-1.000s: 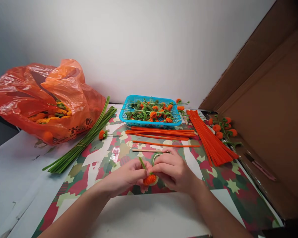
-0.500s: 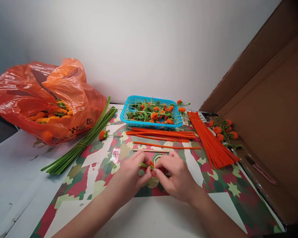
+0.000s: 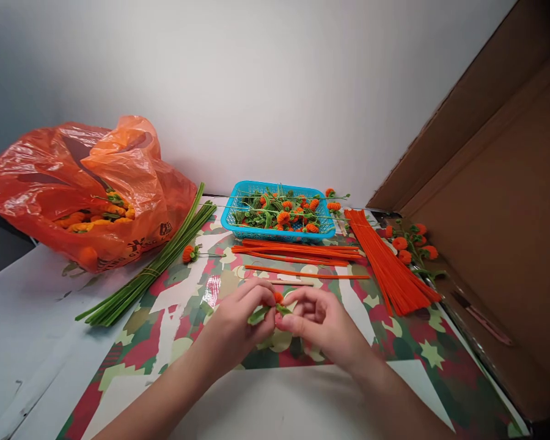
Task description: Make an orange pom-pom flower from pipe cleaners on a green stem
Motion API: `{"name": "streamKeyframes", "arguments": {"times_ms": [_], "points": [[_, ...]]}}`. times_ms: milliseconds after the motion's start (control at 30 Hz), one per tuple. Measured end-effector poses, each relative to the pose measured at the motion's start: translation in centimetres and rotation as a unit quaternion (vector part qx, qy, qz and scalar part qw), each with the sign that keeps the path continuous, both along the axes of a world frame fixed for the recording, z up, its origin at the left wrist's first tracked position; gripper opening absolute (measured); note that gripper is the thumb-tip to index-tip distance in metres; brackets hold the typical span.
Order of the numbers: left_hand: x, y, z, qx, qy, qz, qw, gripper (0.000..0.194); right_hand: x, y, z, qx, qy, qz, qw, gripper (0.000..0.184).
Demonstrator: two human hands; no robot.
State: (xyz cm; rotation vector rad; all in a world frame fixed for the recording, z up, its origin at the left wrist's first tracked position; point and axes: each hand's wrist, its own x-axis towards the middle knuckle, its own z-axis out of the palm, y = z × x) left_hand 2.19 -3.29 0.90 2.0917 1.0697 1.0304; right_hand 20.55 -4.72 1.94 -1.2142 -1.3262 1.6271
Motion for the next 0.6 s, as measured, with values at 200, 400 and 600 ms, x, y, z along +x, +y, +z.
{"name": "streamKeyframes", "arguments": {"times_ms": [200, 400, 600], "points": [[0.4, 0.2, 0.8, -0.387, -0.118, -0.040, 0.913, 0.008, 0.8, 0.0, 0.5, 0.458, -0.270, 0.085, 0.843, 0.020], [0.1, 0.6, 0.6, -0.529, -0.147, -0.134, 0.825, 0.006, 1.0, 0.2, 0.6, 0.547, -0.328, 0.134, 0.759, 0.025], [0.1, 0.6, 0.0, -0.562, -0.239, -0.083, 0.788, 0.025, 0.5, 0.6, -0.6, 0.570, -0.383, 0.051, 0.725, 0.021]]}}
